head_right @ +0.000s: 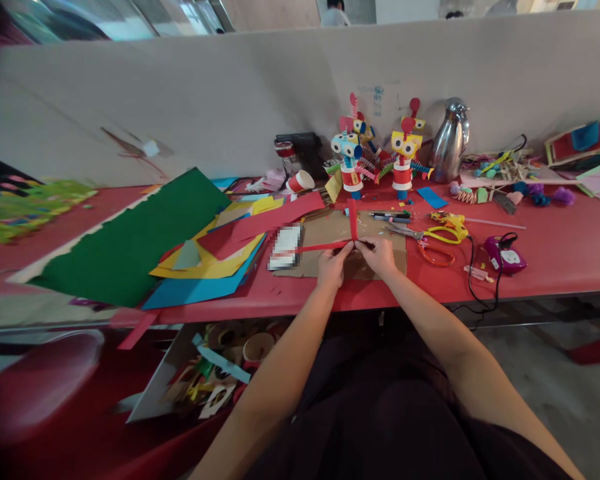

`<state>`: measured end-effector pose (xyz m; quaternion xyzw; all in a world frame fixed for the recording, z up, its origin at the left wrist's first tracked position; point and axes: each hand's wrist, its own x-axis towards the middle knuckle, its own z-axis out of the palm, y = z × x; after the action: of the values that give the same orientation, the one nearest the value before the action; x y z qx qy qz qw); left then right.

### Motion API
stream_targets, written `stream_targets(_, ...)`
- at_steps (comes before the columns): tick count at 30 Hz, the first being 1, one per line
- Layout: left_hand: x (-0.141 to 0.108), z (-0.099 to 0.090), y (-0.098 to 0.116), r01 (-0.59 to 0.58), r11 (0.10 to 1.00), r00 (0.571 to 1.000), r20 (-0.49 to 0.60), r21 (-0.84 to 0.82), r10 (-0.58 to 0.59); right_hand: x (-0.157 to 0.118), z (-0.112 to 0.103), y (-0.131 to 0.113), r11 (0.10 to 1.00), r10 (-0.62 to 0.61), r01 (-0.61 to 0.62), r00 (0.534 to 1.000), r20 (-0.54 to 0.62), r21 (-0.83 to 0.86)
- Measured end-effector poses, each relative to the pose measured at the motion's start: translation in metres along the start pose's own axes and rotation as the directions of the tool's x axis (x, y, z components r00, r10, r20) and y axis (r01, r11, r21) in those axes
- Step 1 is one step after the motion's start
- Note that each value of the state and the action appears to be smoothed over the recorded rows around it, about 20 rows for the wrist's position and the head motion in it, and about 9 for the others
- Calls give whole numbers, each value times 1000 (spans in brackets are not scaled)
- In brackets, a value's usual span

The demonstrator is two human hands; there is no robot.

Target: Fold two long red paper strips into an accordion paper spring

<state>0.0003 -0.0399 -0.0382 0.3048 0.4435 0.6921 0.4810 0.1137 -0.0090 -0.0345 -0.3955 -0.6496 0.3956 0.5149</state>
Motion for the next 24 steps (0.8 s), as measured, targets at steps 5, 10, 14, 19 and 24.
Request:
stream_targets(5,-1,-1,1,6,1000,1000,12,-16,-6,1,1,1,998,28,-29,999,19,52)
stream_targets(10,0,-1,2,48,996,999,5,-71,-48,3,3,7,991,74,-76,997,27,107)
stream_targets(14,0,-2,1,107,990,994,18,-90,-106,3,2,6,988,91,-93,996,27,125)
stream_targets(19,0,-2,2,107,987,994,36,-117,-103,2,0,-1,982,85,-92,995,54,166)
stream_targets(24,1,-2,3,62,990,998,25,-125,-59,1,0,-5,975,55,-75,994,99,211)
